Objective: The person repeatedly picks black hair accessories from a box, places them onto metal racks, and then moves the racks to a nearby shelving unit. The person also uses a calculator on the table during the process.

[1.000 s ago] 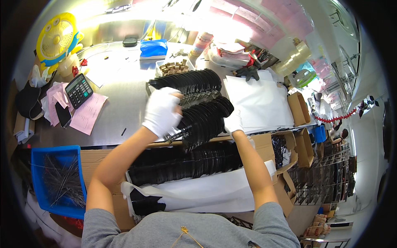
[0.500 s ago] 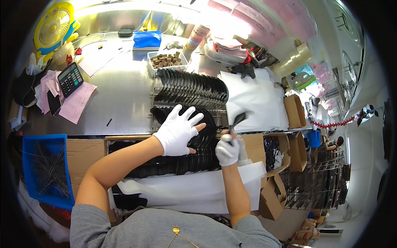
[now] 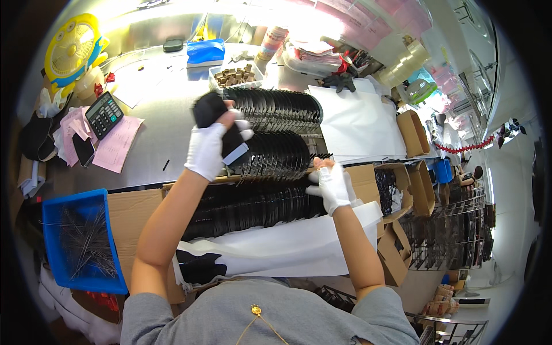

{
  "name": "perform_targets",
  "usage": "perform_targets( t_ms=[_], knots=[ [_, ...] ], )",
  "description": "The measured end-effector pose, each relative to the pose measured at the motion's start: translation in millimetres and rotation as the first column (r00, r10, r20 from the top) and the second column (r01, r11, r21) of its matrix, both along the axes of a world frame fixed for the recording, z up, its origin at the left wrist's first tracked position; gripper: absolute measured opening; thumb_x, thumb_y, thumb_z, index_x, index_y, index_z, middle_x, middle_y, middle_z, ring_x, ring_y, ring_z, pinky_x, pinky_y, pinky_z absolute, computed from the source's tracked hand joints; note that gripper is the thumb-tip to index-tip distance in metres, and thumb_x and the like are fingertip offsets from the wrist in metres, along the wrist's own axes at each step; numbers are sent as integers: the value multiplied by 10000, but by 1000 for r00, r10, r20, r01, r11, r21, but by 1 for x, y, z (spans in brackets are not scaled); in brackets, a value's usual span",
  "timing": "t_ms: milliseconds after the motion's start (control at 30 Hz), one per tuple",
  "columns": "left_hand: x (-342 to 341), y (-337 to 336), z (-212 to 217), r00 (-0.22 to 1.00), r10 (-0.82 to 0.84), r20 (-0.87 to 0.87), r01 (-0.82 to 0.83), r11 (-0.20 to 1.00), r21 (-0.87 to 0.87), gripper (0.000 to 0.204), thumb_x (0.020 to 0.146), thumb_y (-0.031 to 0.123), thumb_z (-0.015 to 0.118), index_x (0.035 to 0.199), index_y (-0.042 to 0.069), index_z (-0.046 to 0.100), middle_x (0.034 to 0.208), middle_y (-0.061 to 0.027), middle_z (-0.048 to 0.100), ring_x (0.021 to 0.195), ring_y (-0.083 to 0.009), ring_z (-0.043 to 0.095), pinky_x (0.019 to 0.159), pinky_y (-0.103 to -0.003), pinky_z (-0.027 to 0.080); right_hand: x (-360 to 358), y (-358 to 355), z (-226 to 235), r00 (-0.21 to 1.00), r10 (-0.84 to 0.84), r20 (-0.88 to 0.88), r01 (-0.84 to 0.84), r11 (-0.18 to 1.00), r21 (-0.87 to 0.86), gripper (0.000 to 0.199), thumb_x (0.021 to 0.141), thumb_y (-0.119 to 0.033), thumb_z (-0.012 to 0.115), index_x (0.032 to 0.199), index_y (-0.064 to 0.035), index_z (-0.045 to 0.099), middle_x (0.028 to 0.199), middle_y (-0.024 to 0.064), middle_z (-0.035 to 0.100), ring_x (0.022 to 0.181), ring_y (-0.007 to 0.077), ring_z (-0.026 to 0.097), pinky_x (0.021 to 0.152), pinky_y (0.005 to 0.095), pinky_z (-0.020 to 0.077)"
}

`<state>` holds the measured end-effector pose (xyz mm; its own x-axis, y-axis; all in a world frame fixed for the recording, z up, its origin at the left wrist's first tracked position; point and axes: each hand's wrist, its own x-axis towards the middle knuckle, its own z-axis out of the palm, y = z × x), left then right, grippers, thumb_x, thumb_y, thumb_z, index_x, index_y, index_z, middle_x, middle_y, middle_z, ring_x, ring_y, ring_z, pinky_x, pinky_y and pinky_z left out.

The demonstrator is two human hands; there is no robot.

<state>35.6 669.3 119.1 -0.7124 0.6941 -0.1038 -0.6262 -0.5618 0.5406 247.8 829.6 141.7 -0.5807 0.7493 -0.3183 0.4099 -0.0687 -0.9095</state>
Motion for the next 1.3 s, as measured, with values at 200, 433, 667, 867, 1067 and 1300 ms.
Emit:
perform_targets(
  t_ms=[200, 433, 667, 867, 1067, 1300],
  knots=[
    [-14, 24, -75, 982, -136, 132, 168, 949, -269, 277, 952, 52, 660, 1218, 100, 596, 833, -33, 620, 677, -169, 628, 661, -362, 577, -65, 26, -38, 991, -4, 130, 60, 903, -425, 371, 952, -247, 703, 1263, -67, 607, 1315, 110, 570, 1108, 314, 626, 854, 648, 563],
    [5, 39, -80, 995, -40, 96, 75, 914, -398, 241, 918, 16, 694, 1091, 57, 532, 855, -70, 638, 674, -182, 641, 646, -349, 583, -71, 47, -73, 894, -56, 444, -250, 760, 600, 546, 824, -126, 763, 1287, 25, 515, 1177, 162, 648, 991, 271, 670, 865, 385, 567],
    [3, 33, -85, 994, 5, 109, 33, 940, -340, 199, 919, 8, 693, 1064, 13, 557, 836, -87, 645, 659, -195, 654, 605, -348, 584, -46, 51, -93, 915, -178, -362, -203, 572, -794, 128, 992, -126, 591, 1059, -20, 565, 798, 52, 647, 532, 151, 598, 410, 304, 491],
    [12, 15, -52, 983, -120, 141, 155, 950, -272, 206, 954, 148, 692, 1094, 12, 628, 977, -140, 707, 830, -223, 708, 755, -359, 598, -58, 22, 3, 747, 275, -606, -524, 804, -281, 355, 1023, -312, 587, 1159, -1, 486, 734, 105, 652, 400, 155, 569, 309, 267, 411],
    [33, 4, -19, 960, -280, -5, 277, 952, -131, 432, 950, 198, 714, 1328, 70, 550, 1180, -76, 665, 1041, -191, 660, 899, -353, 561, -70, -51, 11, 916, 399, -36, -397, 917, 42, 386, 1039, -366, 543, 1094, 16, 542, 860, 93, 645, 594, 160, 654, 419, 265, 529],
    [-9, -17, -39, 950, -265, 167, 279, 958, -64, 275, 981, 173, 608, 1189, -6, 621, 1109, -155, 707, 969, -269, 706, 856, -400, 600, -43, -45, -21, 999, -53, -12, 54, 953, 298, 597, 953, -444, 681, 1247, 42, 499, 1089, 126, 646, 881, 188, 676, 685, 319, 601]
  ],
)
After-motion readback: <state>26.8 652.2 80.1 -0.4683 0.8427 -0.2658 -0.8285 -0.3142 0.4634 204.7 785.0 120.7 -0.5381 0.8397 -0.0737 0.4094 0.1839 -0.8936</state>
